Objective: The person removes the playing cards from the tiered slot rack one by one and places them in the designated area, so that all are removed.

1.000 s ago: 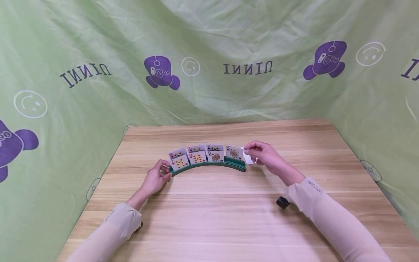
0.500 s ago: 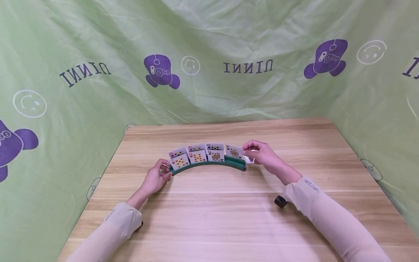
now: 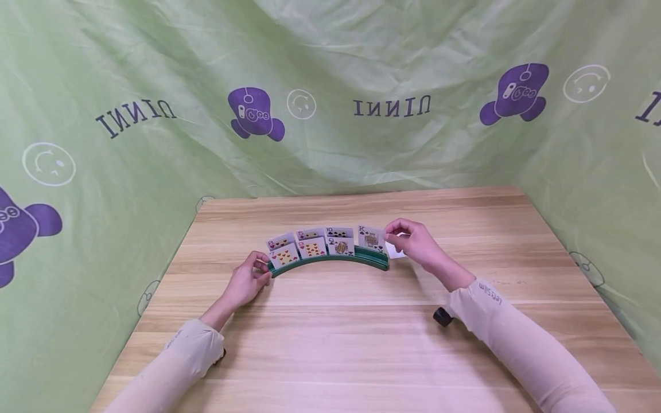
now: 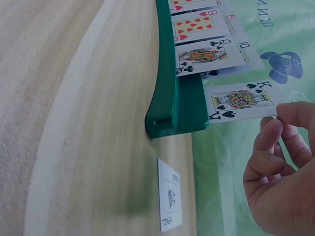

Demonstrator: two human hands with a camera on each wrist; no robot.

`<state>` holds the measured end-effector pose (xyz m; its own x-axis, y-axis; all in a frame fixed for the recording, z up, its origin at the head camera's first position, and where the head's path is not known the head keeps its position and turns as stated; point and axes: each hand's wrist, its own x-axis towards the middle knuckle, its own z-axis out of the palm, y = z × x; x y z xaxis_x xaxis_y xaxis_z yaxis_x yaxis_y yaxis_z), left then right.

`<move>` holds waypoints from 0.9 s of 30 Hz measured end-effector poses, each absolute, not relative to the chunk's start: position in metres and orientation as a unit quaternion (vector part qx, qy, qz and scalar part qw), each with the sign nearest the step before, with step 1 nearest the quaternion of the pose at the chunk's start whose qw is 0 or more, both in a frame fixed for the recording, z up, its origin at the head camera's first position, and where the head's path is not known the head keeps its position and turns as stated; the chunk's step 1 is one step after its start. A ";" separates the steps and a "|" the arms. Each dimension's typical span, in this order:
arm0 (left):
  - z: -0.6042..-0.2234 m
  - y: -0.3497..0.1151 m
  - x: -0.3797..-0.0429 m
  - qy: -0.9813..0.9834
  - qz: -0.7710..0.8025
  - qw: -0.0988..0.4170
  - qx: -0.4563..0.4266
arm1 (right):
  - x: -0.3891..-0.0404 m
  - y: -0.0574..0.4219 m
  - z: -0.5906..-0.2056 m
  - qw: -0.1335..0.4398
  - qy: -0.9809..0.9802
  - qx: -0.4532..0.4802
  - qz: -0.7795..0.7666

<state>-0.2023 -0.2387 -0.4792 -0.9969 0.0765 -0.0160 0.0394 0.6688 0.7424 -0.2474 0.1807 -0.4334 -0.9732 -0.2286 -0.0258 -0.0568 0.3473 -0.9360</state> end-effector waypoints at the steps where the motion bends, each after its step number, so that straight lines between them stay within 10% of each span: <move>1: -0.479 -0.239 -0.202 0.914 0.405 0.024 0.032 | -0.248 0.181 -0.433 0.069 0.818 -0.089 -0.564; 27: -0.478 -0.238 -0.202 0.913 0.405 0.019 0.036 | -0.259 0.194 -0.421 0.071 0.790 -0.041 -0.608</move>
<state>-0.2017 -0.2385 -0.4785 -0.9967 0.0815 -0.0062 0.0501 0.6690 0.7416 -0.2595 0.1945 -0.4215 -0.9867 -0.1503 -0.0621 0.0217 0.2571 -0.9661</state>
